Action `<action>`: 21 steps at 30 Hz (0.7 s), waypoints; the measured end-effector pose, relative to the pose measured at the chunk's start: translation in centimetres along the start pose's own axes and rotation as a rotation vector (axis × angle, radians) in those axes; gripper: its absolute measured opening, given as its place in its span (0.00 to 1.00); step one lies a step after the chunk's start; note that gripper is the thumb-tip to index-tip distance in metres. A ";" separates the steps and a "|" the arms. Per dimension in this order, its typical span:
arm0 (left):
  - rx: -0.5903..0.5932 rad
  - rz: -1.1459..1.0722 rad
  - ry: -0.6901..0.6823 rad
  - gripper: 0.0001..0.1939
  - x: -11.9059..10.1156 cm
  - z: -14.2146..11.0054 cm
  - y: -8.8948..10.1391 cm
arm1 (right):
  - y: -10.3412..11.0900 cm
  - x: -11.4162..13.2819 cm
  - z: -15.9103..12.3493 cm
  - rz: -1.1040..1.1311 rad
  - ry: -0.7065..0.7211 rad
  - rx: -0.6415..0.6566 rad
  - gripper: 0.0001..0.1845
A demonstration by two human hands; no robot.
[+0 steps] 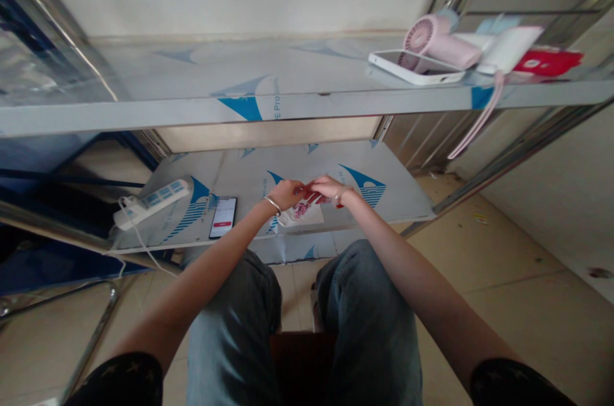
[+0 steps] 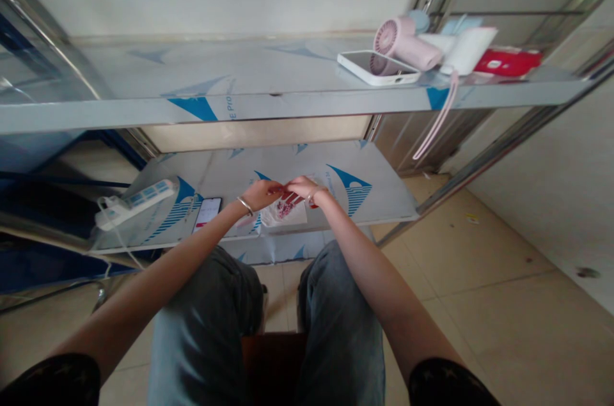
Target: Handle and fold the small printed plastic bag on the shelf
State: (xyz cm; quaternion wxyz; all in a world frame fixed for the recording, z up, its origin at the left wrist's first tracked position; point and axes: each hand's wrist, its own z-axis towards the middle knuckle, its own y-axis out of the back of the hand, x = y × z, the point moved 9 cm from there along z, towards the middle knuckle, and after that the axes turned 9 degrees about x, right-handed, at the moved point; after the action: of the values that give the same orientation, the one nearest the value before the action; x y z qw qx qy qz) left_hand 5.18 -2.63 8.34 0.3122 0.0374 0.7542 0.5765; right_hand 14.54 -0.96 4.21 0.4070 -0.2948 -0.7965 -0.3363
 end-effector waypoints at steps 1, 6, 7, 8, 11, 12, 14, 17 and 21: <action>0.004 -0.004 0.004 0.15 0.2 0.1 -0.2 | 0.1 -0.2 0.2 -0.005 -0.001 -0.006 0.11; -0.003 0.000 -0.031 0.16 0.8 0.8 -0.8 | 0.2 -0.6 0.4 -0.013 0.005 -0.002 0.11; -0.005 0.001 -0.044 0.16 0.9 0.9 -0.9 | 0.2 -0.6 0.4 -0.017 0.000 0.000 0.11; -0.008 0.001 -0.053 0.16 1.0 1.0 -0.9 | 0.3 -0.7 0.4 -0.025 -0.010 -0.002 0.11; -0.026 0.010 -0.060 0.15 1.2 1.0 -0.8 | 0.4 -0.8 0.3 -0.040 -0.035 -0.011 0.12; -0.032 0.012 -0.058 0.14 1.3 1.0 -0.7 | 0.4 -0.8 0.3 -0.032 -0.037 -0.008 0.12; -0.041 0.004 -0.053 0.13 1.3 0.9 -0.6 | 0.2 -0.7 0.2 -0.002 -0.034 0.004 0.11; -0.057 -0.034 -0.057 0.12 1.3 0.8 -0.5 | 0.0 -0.5 0.2 0.051 -0.024 0.008 0.10; -0.077 -0.085 -0.063 0.13 1.4 0.8 -0.4 | 0.1 -0.5 0.2 0.085 0.009 -0.009 0.10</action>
State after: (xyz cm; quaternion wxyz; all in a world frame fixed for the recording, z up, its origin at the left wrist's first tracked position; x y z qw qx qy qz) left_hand 4.53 -1.53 7.25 0.3611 0.0111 0.7222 0.5899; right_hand 14.78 -0.86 3.77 0.4232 -0.3288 -0.7797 -0.3237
